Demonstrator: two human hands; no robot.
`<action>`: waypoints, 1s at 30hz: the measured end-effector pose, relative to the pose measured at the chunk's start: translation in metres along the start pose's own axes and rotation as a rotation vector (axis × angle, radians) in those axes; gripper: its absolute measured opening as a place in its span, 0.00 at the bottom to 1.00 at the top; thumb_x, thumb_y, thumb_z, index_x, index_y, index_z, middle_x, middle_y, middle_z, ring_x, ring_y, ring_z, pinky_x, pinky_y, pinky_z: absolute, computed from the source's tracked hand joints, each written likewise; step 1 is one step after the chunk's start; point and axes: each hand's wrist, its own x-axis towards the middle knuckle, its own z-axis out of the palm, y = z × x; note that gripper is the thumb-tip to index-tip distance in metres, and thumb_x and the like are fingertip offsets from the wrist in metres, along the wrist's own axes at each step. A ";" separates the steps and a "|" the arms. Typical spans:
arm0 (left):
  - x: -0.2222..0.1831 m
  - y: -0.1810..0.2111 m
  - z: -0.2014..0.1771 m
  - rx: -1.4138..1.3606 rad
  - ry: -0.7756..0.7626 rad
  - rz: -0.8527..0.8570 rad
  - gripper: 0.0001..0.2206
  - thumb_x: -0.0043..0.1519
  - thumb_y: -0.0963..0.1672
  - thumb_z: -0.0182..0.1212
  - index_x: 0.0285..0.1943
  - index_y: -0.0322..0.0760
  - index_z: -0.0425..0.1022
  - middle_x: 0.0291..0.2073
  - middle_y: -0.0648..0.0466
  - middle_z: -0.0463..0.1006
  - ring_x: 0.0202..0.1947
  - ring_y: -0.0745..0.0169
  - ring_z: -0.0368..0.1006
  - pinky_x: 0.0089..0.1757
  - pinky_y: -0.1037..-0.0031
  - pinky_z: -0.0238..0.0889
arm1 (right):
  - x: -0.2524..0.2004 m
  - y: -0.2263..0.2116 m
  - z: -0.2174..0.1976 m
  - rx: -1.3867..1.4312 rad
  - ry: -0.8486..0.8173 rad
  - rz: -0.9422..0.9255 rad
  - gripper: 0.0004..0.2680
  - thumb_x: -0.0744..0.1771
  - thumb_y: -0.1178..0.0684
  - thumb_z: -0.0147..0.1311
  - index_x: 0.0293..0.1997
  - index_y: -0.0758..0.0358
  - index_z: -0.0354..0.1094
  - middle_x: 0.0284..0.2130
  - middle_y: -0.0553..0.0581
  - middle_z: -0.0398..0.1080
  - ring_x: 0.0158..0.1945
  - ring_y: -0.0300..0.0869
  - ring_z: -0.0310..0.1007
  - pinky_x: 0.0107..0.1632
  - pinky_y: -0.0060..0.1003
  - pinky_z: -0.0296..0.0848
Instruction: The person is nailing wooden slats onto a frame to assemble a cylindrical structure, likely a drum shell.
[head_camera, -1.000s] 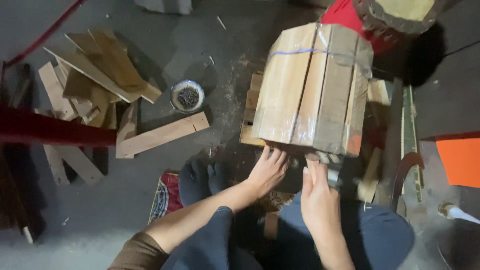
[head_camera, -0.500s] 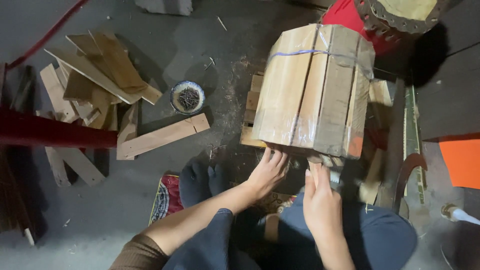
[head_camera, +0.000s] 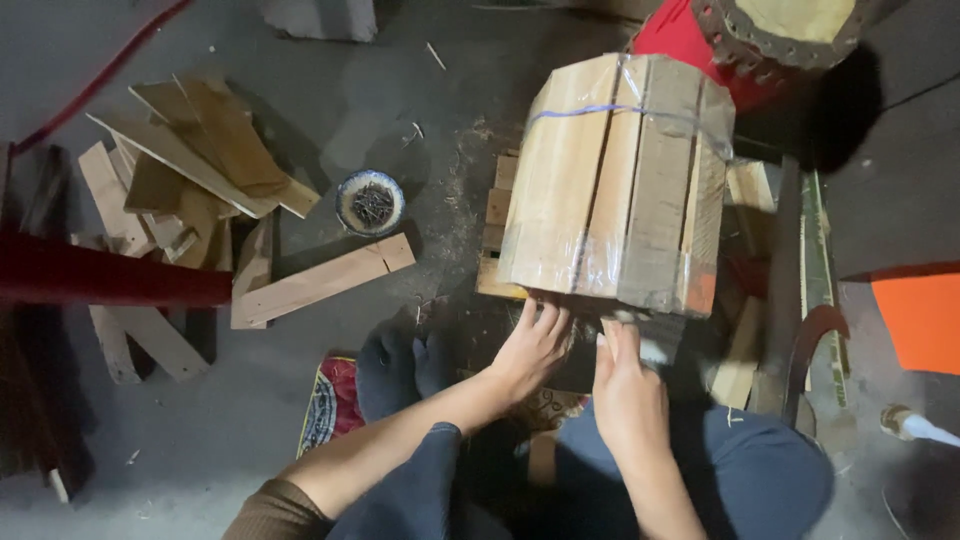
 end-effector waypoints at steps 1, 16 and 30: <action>-0.001 -0.001 -0.003 -0.005 -0.048 0.007 0.26 0.63 0.50 0.51 0.72 0.40 0.68 0.63 0.40 0.68 0.62 0.37 0.61 0.62 0.42 0.56 | 0.001 0.003 0.003 0.003 0.003 -0.006 0.11 0.72 0.46 0.41 0.60 0.52 0.57 0.40 0.74 0.77 0.39 0.76 0.75 0.38 0.66 0.71; -0.016 -0.010 -0.015 -0.402 0.232 -0.123 0.14 0.62 0.39 0.54 0.56 0.28 0.76 0.56 0.30 0.73 0.58 0.28 0.69 0.66 0.44 0.56 | -0.023 0.035 -0.006 0.051 0.053 0.123 0.15 0.70 0.44 0.44 0.64 0.49 0.60 0.47 0.74 0.74 0.46 0.78 0.69 0.45 0.66 0.67; -0.003 0.000 -0.001 -0.339 0.103 -0.129 0.22 0.67 0.49 0.56 0.64 0.30 0.75 0.61 0.36 0.73 0.61 0.34 0.66 0.64 0.47 0.55 | -0.043 0.061 0.005 0.217 0.071 0.107 0.13 0.69 0.46 0.47 0.56 0.57 0.69 0.57 0.48 0.77 0.62 0.49 0.74 0.61 0.43 0.69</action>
